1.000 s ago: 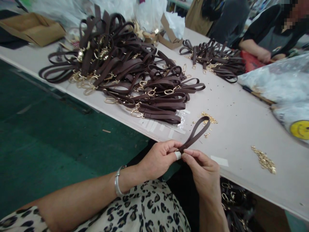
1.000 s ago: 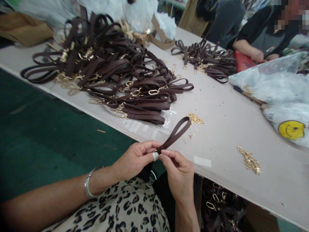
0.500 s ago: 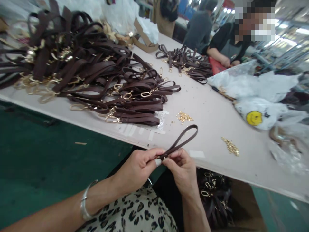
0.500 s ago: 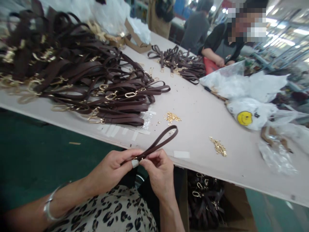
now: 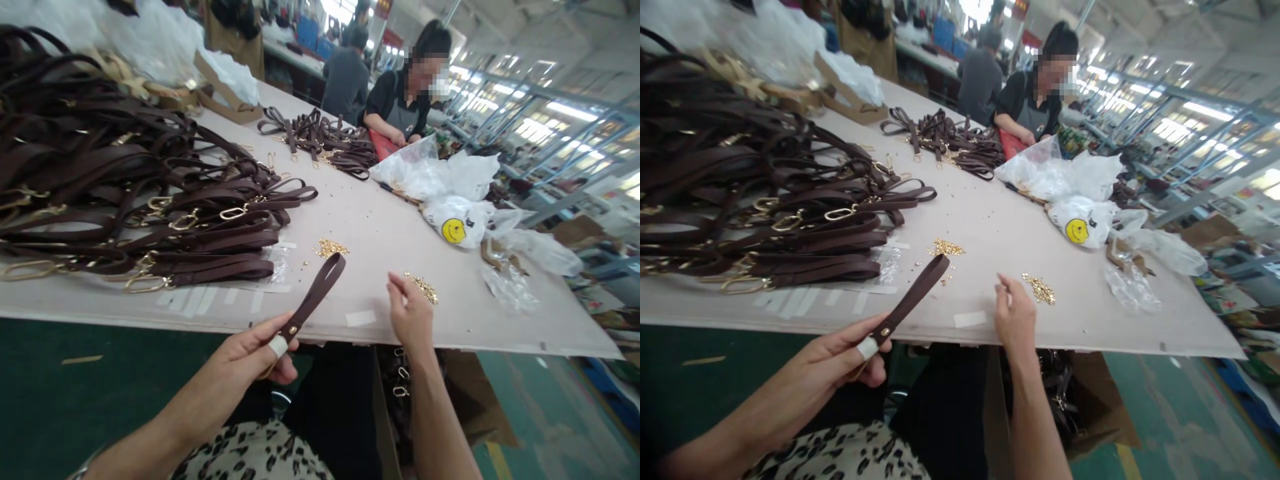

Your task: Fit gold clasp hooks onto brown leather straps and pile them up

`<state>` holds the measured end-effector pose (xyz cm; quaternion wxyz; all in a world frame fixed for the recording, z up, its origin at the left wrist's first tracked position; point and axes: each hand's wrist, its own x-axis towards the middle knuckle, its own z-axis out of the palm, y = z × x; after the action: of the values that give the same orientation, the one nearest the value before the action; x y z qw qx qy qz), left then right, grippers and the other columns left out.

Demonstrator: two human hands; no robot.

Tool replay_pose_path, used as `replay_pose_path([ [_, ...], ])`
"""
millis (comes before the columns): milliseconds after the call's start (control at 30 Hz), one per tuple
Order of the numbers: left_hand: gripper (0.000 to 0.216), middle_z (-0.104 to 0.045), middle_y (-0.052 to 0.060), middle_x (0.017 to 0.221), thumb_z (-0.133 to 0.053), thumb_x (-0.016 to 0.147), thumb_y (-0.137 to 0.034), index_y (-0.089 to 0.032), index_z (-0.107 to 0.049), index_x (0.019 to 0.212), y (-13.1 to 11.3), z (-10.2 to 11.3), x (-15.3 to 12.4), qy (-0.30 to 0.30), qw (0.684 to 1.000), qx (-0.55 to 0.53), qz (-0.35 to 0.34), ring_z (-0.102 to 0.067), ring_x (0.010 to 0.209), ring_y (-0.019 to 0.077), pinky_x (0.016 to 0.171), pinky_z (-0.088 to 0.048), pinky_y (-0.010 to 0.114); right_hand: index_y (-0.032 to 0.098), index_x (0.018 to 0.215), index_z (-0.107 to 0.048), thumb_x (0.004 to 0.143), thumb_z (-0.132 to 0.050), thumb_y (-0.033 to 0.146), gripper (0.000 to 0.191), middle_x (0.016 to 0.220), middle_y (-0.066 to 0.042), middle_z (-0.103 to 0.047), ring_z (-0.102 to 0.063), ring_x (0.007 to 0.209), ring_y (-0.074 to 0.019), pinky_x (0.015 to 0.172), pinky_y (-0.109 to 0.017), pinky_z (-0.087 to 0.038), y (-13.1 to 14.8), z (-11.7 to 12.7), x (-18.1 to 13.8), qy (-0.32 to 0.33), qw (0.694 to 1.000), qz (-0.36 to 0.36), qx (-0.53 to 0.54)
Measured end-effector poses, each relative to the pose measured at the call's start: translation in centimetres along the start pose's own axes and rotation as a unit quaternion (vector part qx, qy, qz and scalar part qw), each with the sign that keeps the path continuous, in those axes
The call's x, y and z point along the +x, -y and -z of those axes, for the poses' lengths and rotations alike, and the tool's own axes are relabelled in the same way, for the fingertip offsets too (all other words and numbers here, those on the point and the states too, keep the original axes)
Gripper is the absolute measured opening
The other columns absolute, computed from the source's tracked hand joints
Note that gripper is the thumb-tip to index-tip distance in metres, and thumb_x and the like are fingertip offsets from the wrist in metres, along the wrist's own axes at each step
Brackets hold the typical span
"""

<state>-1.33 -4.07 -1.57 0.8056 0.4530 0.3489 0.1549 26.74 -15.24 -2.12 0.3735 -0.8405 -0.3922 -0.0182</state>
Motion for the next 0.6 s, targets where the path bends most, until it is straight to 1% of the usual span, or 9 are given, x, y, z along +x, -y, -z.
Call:
replay_pose_path([
  [67,0.050,-0.073,0.005,0.098,-0.074,0.080,-0.030,-0.026,-0.067,0.129,0.2,0.5,-0.2,-0.005,1.000,-0.020,0.017,-0.066,0.071,0.0151,0.069,-0.055,0.027,0.011,0.122,-0.063,0.092,-0.046,0.040,0.045,0.129,-0.021,-0.063,-0.054,0.124,-0.0305,0.110,-0.053,-0.035,-4.3,1.2,3.4,-0.037,0.997,-0.021,-0.056],
  [133,0.047,-0.073,0.004,0.091,-0.075,0.080,-0.033,-0.024,-0.070,0.125,0.4,1.0,-0.4,-0.009,0.999,-0.044,0.029,-0.066,0.071,0.0157,0.070,-0.055,0.026,0.009,0.121,-0.062,0.093,-0.046,0.041,0.046,0.134,-0.024,-0.058,-0.047,0.131,-0.0334,0.113,-0.056,-0.028,-7.8,1.8,5.9,-0.056,0.992,-0.048,-0.101],
  [167,0.044,-0.073,0.004,0.087,-0.075,0.081,-0.036,-0.023,-0.071,0.123,0.5,1.1,-0.4,-0.008,0.998,-0.057,0.031,-0.065,0.071,0.0156,0.070,-0.054,0.025,0.010,0.120,-0.063,0.093,-0.048,0.042,0.044,0.132,-0.023,-0.058,-0.047,0.131,-0.0336,0.113,-0.057,-0.028,-9.2,1.7,6.7,-0.059,0.990,-0.061,-0.117],
  [233,0.039,-0.073,0.005,0.088,-0.071,0.085,-0.043,-0.022,-0.073,0.118,0.8,1.3,-0.5,-0.008,0.996,-0.083,0.023,-0.063,0.070,0.0145,0.069,-0.052,0.024,0.013,0.117,-0.063,0.095,-0.052,0.045,0.040,0.127,-0.018,-0.061,-0.052,0.126,-0.0313,0.111,-0.057,-0.032,-11.1,1.2,7.5,-0.055,0.986,-0.077,-0.140],
  [300,0.036,-0.073,0.006,0.096,-0.068,0.087,-0.046,-0.022,-0.075,0.113,0.8,1.5,-0.5,-0.012,0.995,-0.102,0.012,-0.062,0.070,0.0139,0.069,-0.052,0.024,0.015,0.116,-0.063,0.095,-0.055,0.046,0.038,0.125,-0.012,-0.063,-0.056,0.122,-0.0278,0.108,-0.056,-0.037,-11.9,0.2,7.5,-0.044,0.985,-0.071,-0.151],
  [367,0.034,-0.074,0.007,0.099,-0.068,0.087,-0.046,-0.020,-0.077,0.106,0.6,1.5,-0.5,-0.013,0.994,-0.109,0.013,-0.061,0.069,0.0141,0.069,-0.052,0.025,0.016,0.116,-0.063,0.097,-0.055,0.045,0.036,0.125,-0.010,-0.063,-0.056,0.122,-0.0261,0.109,-0.054,-0.037,-12.0,-0.8,7.2,-0.029,0.986,-0.042,-0.156],
  [500,0.031,-0.075,0.010,0.093,-0.072,0.084,-0.043,-0.015,-0.080,0.096,0.1,1.6,-0.5,0.001,0.994,-0.097,0.040,-0.059,0.067,0.0130,0.065,-0.052,0.022,0.016,0.114,-0.069,0.099,-0.046,0.037,0.035,0.124,-0.013,-0.067,-0.055,0.123,-0.0247,0.112,-0.049,-0.035,-10.9,-2.0,6.5,0.010,0.989,0.046,-0.143],
  [600,0.029,-0.075,0.008,0.090,-0.079,0.079,-0.038,-0.016,-0.080,0.098,0.1,1.9,-0.5,-0.007,0.991,-0.114,0.063,-0.061,0.068,0.0126,0.066,-0.054,0.020,0.016,0.111,-0.072,0.098,-0.043,0.036,0.038,0.119,-0.014,-0.070,-0.057,0.117,-0.0249,0.109,-0.047,-0.040,-9.7,-2.2,5.8,0.037,0.986,0.110,-0.121],
])
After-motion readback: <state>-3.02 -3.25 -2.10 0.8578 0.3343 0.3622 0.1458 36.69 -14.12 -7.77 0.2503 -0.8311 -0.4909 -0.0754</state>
